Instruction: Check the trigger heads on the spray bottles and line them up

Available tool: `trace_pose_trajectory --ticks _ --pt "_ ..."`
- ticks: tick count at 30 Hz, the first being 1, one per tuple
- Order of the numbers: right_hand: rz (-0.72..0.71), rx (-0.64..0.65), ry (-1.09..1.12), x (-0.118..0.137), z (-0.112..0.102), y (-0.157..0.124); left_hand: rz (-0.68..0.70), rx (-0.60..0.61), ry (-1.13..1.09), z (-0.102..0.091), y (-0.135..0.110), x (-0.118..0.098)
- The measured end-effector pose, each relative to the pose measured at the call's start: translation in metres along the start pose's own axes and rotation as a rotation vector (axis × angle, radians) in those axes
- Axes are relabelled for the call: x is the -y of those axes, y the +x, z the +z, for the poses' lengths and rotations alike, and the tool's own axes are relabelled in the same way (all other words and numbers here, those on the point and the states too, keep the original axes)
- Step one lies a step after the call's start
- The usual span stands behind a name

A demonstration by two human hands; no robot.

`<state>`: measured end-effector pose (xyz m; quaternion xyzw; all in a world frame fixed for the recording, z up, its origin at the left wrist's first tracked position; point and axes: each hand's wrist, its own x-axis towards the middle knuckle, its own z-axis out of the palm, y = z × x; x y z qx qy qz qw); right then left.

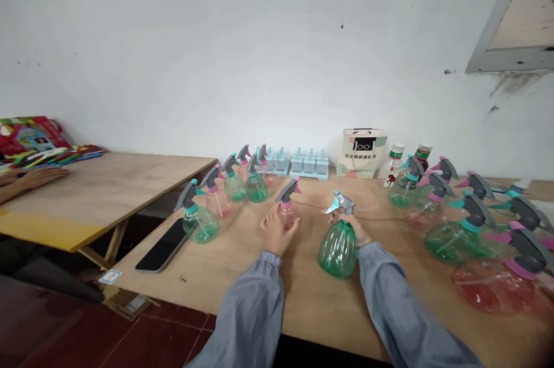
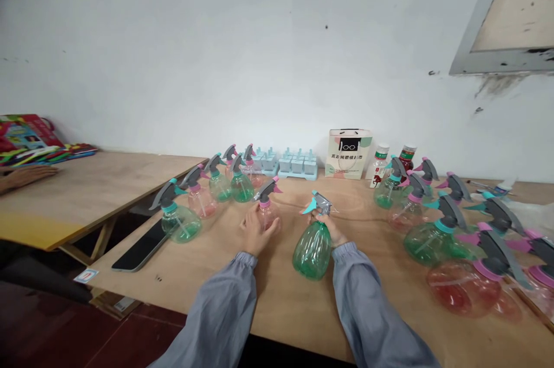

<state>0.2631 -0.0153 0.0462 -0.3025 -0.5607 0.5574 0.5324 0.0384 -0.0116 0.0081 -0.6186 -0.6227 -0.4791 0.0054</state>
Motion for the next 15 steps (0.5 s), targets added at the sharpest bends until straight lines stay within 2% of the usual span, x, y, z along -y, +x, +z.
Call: trace_pose_trajectory --ticks 3,9,12,15 --pt "-0.011 -0.035 -0.027 0.0 -0.003 0.0 -0.003 0.009 -0.01 -0.001 0.0 0.0" --pt "-0.108 -0.228 -0.084 -0.002 -0.009 0.003 0.002 0.008 -0.001 -0.001 0.0 -0.001" --pt "-0.135 -0.292 -0.155 0.007 -0.015 0.003 0.017 -0.013 0.007 0.001 0.0 0.001" --pt "-0.197 -0.442 -0.355 0.024 -0.027 0.0 0.026 -0.021 0.006 0.002 -0.001 0.002"
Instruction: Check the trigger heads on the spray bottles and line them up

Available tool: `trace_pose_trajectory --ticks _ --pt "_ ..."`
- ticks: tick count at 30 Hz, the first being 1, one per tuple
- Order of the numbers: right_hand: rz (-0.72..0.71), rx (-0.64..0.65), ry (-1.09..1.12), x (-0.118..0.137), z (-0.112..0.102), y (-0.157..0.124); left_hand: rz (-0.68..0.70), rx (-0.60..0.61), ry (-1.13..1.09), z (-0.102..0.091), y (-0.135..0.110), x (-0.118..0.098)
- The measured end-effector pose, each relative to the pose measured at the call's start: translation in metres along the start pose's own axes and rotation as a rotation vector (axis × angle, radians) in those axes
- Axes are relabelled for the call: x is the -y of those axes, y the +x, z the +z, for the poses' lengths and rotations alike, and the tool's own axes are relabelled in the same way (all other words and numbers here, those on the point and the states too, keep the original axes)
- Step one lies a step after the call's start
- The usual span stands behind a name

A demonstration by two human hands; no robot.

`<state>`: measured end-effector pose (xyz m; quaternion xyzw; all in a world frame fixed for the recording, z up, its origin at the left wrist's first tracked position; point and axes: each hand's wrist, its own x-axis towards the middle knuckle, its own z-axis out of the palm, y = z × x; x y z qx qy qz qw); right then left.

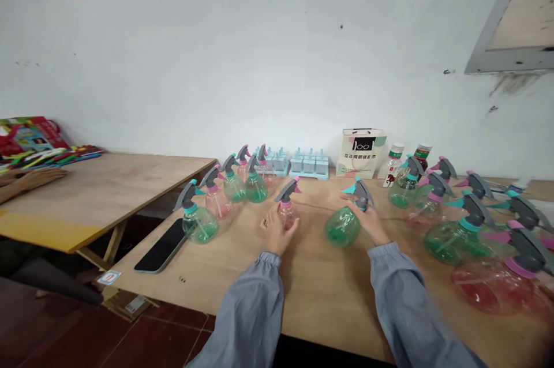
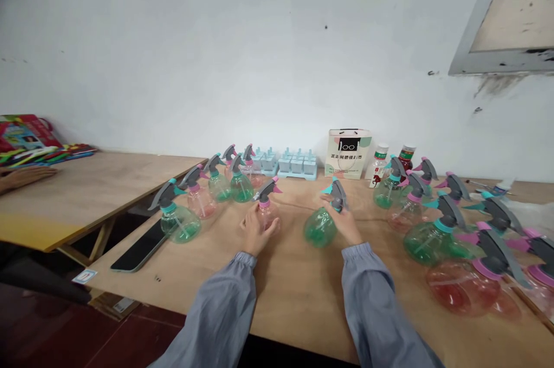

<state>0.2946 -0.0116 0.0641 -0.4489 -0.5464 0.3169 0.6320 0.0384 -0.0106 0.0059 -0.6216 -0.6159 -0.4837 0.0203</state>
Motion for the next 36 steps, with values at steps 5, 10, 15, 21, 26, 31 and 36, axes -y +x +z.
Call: trace_pose_trajectory --ticks 5,10,15,21,26,31,36 --pt "-0.071 -0.257 -0.191 0.005 -0.037 0.015 -0.014 0.025 -0.006 -0.002 0.0 -0.002" --pt "-0.103 -0.404 -0.238 -0.008 -0.059 0.026 -0.019 0.024 -0.015 -0.003 0.001 -0.002" --pt "-0.146 -0.455 -0.319 -0.015 -0.058 0.03 -0.005 0.014 -0.019 -0.001 0.001 0.0" --pt "-0.457 -0.58 -0.422 -0.033 -0.063 0.008 -0.005 0.011 -0.017 -0.001 0.0 0.0" --pt "-0.436 -0.638 -0.812 -0.069 -0.059 -0.028 -0.01 0.041 -0.019 -0.003 0.001 -0.001" --pt "-0.149 -0.631 -0.842 -0.088 -0.055 -0.017 -0.018 0.04 -0.023 -0.002 0.001 -0.001" --pt "0.017 -0.725 -0.836 -0.093 -0.057 0.026 0.001 0.03 -0.035 -0.001 0.001 0.001"
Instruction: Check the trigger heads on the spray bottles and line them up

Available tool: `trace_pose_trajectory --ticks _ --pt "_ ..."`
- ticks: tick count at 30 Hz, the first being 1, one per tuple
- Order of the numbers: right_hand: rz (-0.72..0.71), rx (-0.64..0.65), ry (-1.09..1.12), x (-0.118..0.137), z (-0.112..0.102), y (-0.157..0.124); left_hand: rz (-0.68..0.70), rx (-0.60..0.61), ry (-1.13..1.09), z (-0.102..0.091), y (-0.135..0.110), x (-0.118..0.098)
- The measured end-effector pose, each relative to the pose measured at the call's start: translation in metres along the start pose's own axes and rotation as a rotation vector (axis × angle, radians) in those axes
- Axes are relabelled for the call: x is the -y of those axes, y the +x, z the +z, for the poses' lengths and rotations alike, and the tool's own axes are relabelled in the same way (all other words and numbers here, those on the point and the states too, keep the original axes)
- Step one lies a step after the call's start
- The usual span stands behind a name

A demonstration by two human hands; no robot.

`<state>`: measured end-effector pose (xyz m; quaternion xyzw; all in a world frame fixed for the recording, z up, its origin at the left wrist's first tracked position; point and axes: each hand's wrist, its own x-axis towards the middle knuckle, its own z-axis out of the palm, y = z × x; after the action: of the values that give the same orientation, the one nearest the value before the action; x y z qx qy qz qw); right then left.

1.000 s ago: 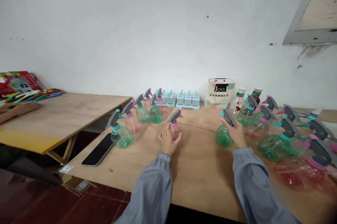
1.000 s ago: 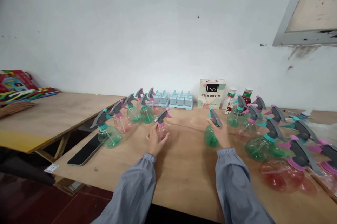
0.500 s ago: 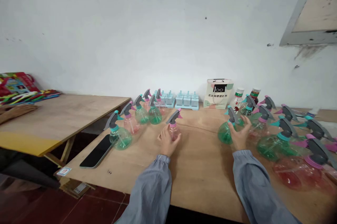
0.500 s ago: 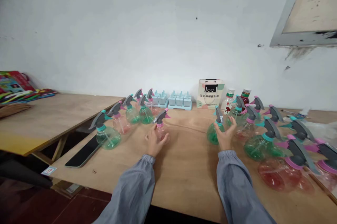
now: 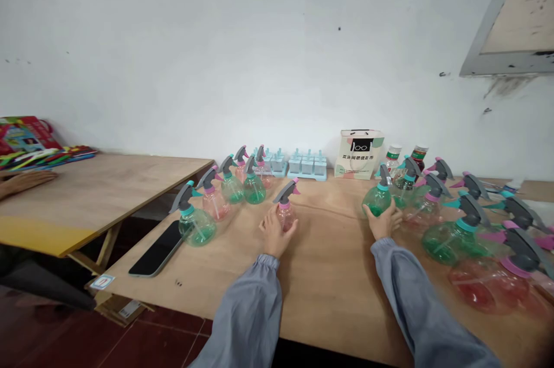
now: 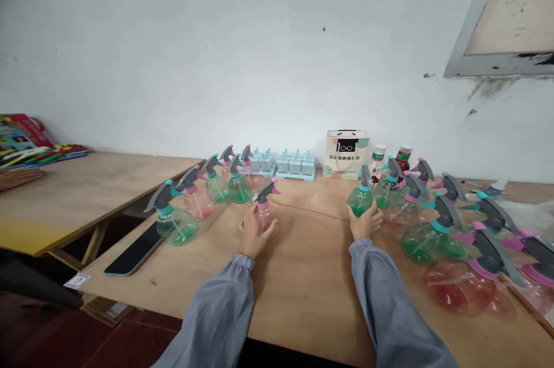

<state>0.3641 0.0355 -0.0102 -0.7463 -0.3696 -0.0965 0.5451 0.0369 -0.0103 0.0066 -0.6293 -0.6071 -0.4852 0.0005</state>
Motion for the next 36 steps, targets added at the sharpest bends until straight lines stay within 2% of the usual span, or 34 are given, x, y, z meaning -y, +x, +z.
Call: trace_pose_trajectory --ticks 4,9,17,19,21,25,29,32,36 --pt "0.034 0.008 -0.026 0.0 0.018 0.022 0.005 0.007 -0.008 0.0 0.0 0.001" --pt "0.004 -0.011 -0.025 -0.006 0.033 0.039 0.012 0.012 -0.008 0.0 -0.002 0.002" --pt "0.004 -0.083 0.078 -0.006 0.036 0.042 0.017 0.059 -0.035 -0.003 -0.002 0.0" --pt "-0.032 -0.105 0.165 -0.002 0.031 0.033 0.035 0.099 -0.066 -0.005 -0.003 -0.002" --pt "-0.132 -0.078 0.284 0.005 0.024 0.016 0.068 0.161 -0.109 -0.006 -0.006 -0.007" --pt "-0.354 0.126 0.487 0.032 0.0 -0.03 0.147 0.285 -0.131 -0.005 -0.016 -0.021" --pt "-0.566 0.298 0.53 0.072 -0.026 -0.07 0.228 0.361 -0.091 -0.001 -0.024 -0.034" --pt "-0.59 0.376 0.499 0.096 -0.037 -0.09 0.275 0.37 -0.088 0.0 -0.029 -0.04" --pt "-0.488 0.439 0.52 0.107 -0.038 -0.107 0.403 0.427 -0.119 -0.001 -0.038 -0.045"
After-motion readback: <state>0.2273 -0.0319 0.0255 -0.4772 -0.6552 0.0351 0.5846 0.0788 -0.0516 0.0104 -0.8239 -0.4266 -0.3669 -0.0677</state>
